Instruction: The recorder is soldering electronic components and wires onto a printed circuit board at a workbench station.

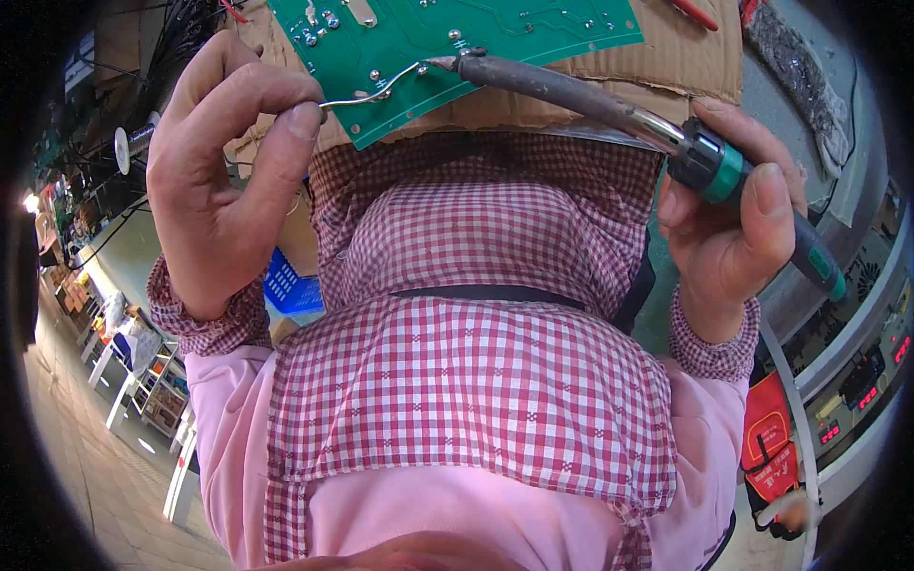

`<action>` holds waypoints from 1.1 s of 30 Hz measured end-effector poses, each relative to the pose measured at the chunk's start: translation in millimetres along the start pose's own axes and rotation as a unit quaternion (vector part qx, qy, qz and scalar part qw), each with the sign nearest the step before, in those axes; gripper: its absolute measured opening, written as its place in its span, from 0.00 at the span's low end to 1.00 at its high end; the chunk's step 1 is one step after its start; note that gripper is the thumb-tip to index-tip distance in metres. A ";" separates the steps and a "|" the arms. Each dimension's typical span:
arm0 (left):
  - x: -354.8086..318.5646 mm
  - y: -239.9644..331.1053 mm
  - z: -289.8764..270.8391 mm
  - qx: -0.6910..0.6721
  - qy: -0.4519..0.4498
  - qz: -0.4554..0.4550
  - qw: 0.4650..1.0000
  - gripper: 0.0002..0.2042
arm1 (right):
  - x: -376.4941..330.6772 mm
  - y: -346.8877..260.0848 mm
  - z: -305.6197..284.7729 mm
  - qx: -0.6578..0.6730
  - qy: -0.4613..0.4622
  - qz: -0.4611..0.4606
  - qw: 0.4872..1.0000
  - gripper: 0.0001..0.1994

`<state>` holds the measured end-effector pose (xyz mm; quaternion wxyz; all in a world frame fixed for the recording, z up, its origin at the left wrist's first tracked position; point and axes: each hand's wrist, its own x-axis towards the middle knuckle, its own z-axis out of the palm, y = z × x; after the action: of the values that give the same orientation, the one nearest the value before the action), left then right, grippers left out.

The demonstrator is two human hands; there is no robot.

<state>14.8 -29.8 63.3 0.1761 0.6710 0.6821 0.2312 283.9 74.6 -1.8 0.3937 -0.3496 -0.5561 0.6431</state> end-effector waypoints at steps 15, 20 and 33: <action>0.8 -9.2 -2.8 0.005 -0.029 0.034 0.999 0.04 | 9.6 -18.4 -1.6 -0.067 0.000 0.047 0.997 0.25; -0.1 -6.8 -2.7 0.017 -0.036 0.025 0.999 0.04 | 8.7 -15.0 -2.1 -0.078 -0.019 0.052 0.995 0.26; -1.1 -19.5 3.0 -0.041 -0.023 0.061 0.997 0.05 | -20.9 1.3 3.8 -0.009 0.009 0.037 0.999 0.27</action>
<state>0.2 -30.5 50.1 0.2043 0.7091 0.6254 0.2536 289.6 54.2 -2.3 0.3713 -0.3793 -0.5446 0.6494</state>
